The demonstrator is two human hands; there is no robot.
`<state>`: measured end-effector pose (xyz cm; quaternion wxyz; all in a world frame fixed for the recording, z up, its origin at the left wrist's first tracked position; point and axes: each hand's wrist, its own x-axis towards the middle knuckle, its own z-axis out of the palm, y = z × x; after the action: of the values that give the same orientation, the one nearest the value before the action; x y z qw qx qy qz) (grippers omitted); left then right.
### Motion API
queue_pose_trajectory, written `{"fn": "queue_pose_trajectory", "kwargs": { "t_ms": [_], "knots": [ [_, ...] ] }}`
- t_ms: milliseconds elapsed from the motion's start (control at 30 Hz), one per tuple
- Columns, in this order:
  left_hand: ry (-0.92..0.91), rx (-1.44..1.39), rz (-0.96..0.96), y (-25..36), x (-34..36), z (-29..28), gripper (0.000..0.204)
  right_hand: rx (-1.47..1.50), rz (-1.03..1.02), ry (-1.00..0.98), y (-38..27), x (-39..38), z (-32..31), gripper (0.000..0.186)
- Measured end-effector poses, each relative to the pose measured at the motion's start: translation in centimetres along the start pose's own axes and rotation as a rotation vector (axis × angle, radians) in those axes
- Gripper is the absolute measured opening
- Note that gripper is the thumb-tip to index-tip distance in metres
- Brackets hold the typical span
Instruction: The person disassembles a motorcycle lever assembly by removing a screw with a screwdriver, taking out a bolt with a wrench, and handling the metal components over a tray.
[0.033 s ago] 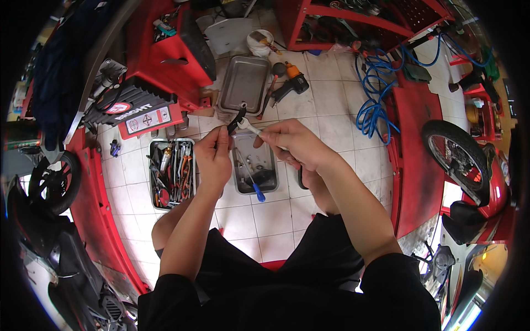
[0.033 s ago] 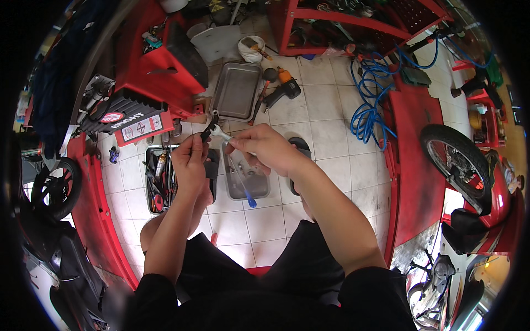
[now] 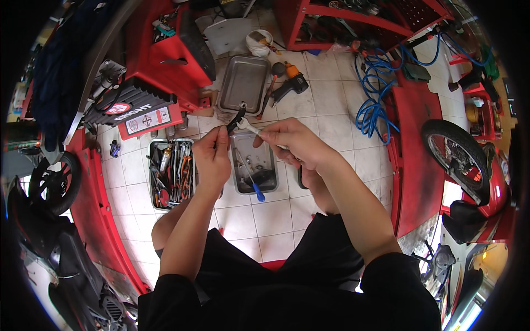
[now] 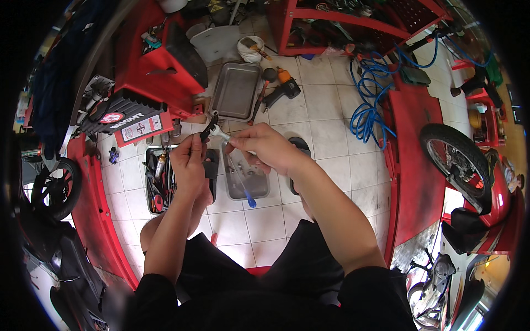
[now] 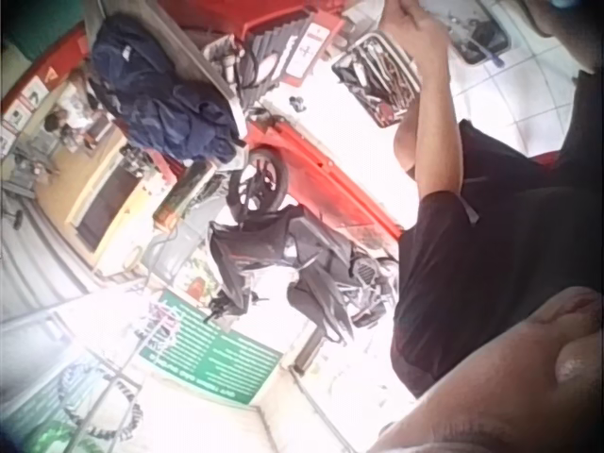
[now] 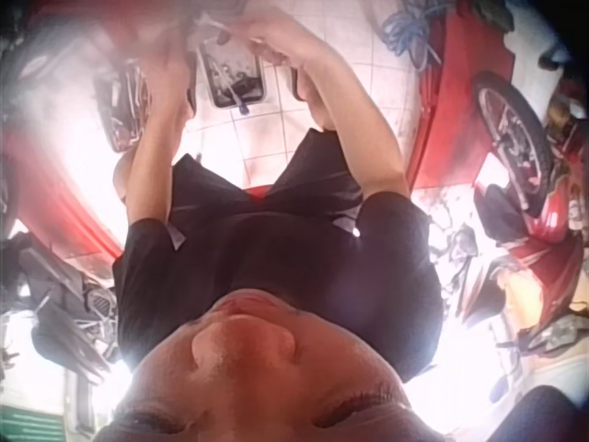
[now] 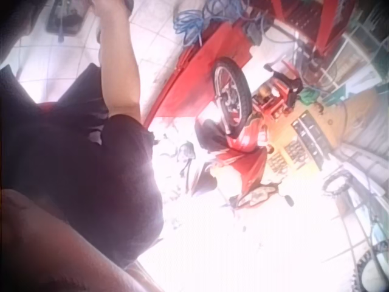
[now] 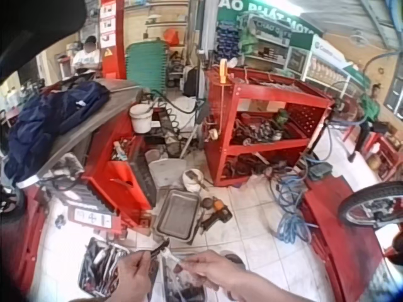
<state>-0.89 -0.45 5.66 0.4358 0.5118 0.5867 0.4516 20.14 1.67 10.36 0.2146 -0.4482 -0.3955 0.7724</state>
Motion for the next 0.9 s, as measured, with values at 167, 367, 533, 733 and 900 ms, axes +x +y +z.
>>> {"fn": "queue_pose_trajectory", "kwargs": {
  "t_ms": [167,367,533,733,900],
  "knots": [
    [-0.070,0.051,-0.045,0.0,0.3,-0.7,0.035,0.085,0.055,-0.035,-0.8,-0.2,-0.6,0.033],
    [-0.137,-0.383,-0.442,1.3,0.8,-0.9,0.033,-0.007,-0.019,-0.023,0.0,0.3,-0.6,0.033],
    [-0.167,-0.827,-0.429,1.4,1.4,-0.9,0.031,-0.062,-0.063,-0.091,-0.1,0.2,0.3,0.031],
    [-0.145,-0.937,-0.421,0.5,1.4,-1.2,0.031,-0.183,-0.076,-0.174,1.1,0.9,1.7,0.034],
    [-0.179,-0.618,-0.386,0.6,0.9,-1.1,0.033,-0.218,-0.087,-0.086,0.7,0.7,1.9,0.029]
  ]
}}
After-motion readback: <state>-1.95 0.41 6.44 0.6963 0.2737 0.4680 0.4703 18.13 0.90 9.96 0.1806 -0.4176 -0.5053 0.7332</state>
